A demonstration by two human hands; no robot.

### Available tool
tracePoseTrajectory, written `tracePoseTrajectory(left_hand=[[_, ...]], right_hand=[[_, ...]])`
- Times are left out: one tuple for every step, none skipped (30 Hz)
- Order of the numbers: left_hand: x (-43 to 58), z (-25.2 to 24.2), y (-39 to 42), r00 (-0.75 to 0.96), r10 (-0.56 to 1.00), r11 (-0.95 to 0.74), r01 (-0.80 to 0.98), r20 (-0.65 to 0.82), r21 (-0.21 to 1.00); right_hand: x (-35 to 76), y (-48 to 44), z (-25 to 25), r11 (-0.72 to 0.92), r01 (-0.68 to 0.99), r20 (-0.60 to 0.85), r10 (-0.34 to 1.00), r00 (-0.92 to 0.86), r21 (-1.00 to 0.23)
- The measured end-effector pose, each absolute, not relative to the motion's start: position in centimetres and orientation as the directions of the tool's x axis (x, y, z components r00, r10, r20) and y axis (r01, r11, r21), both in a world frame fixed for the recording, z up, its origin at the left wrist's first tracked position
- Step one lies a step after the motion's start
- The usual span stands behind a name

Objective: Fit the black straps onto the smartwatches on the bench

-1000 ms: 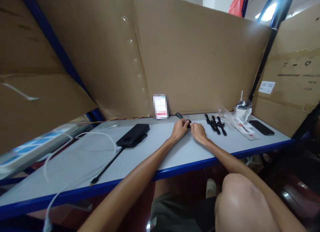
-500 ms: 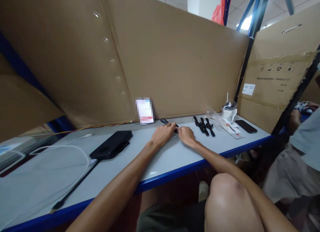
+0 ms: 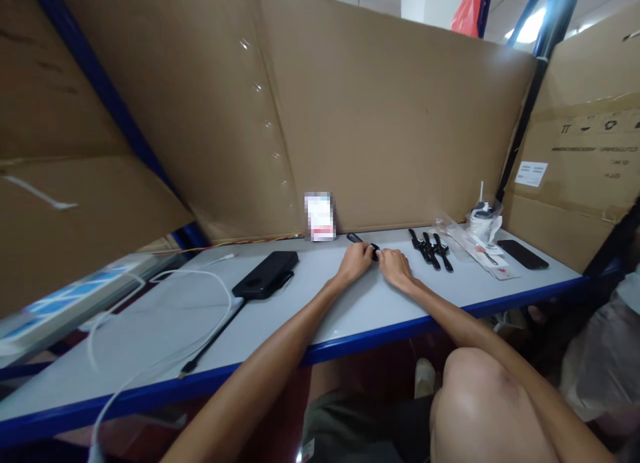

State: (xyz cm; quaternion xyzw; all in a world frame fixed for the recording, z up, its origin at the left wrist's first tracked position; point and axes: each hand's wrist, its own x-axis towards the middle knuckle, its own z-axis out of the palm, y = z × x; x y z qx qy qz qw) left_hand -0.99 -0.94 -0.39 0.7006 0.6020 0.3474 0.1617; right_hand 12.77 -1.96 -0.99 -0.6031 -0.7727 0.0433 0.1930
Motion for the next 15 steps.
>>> tracePoseTrajectory(left_hand=[[-0.92,-0.39,-0.85,0.016,0.977,-0.175,0.622,0.211,0.763],[-0.88,-0.36,-0.82,0.014,0.993,-0.112,0.494,0.120,0.863],[-0.88,-0.29,-0.85,0.026,0.999,-0.037,0.360,0.029,0.932],[-0.92,-0.20,-0.92,0.046,0.998,0.037,0.235,-0.050,0.971],[-0.97,-0.10,-1.01,0.067,0.992,0.101,0.129,-0.111,0.986],[-1.03,-0.01,-1.10,0.088,0.984,0.153,0.045,-0.157,0.987],[-1.09,0.05,-1.19,0.107,0.976,0.192,-0.013,-0.190,0.981],[-1.13,0.07,-1.24,0.120,0.971,0.214,-0.039,-0.208,0.976],[-1.15,0.04,-1.26,0.117,0.972,0.206,-0.034,-0.201,0.978],[-1.13,-0.03,-1.25,0.092,0.982,0.168,0.002,-0.167,0.986],[-1.07,-0.14,-1.20,0.052,0.992,0.110,0.062,-0.113,0.992],[-1.00,-0.27,-1.12,0.010,0.999,0.045,0.138,-0.047,0.989],[-0.93,-0.43,-1.02,-0.020,1.000,-0.011,0.213,0.016,0.977],[-0.88,-0.58,-0.91,-0.035,0.997,-0.051,0.280,0.063,0.959],[-0.87,-0.73,-0.80,-0.031,0.995,-0.081,0.339,0.097,0.937]], right_hand=[[12.75,-1.94,-1.06,0.274,0.915,0.252,0.946,-0.202,-0.295],[12.74,-1.92,-1.13,0.280,0.915,0.258,0.944,-0.208,-0.290],[12.74,-1.93,-1.18,0.285,0.915,0.261,0.942,-0.212,-0.287],[12.74,-1.95,-1.22,0.288,0.915,0.262,0.941,-0.215,-0.284],[12.74,-1.98,-1.24,0.291,0.915,0.264,0.940,-0.218,-0.281],[12.74,-2.01,-1.25,0.293,0.915,0.265,0.939,-0.220,-0.279],[12.74,-2.04,-1.26,0.294,0.915,0.265,0.939,-0.221,-0.277],[12.74,-2.06,-1.26,0.295,0.914,0.268,0.938,-0.222,-0.277],[12.75,-2.07,-1.26,0.296,0.914,0.270,0.937,-0.221,-0.278],[12.75,-2.07,-1.27,0.295,0.914,0.272,0.937,-0.219,-0.279],[12.75,-2.07,-1.27,0.292,0.914,0.274,0.937,-0.216,-0.280],[12.75,-2.06,-1.28,0.289,0.915,0.276,0.938,-0.211,-0.282],[12.74,-2.06,-1.28,0.289,0.915,0.279,0.937,-0.209,-0.282],[12.74,-2.06,-1.27,0.290,0.915,0.281,0.936,-0.210,-0.282],[12.73,-2.07,-1.26,0.293,0.914,0.283,0.935,-0.213,-0.280]])
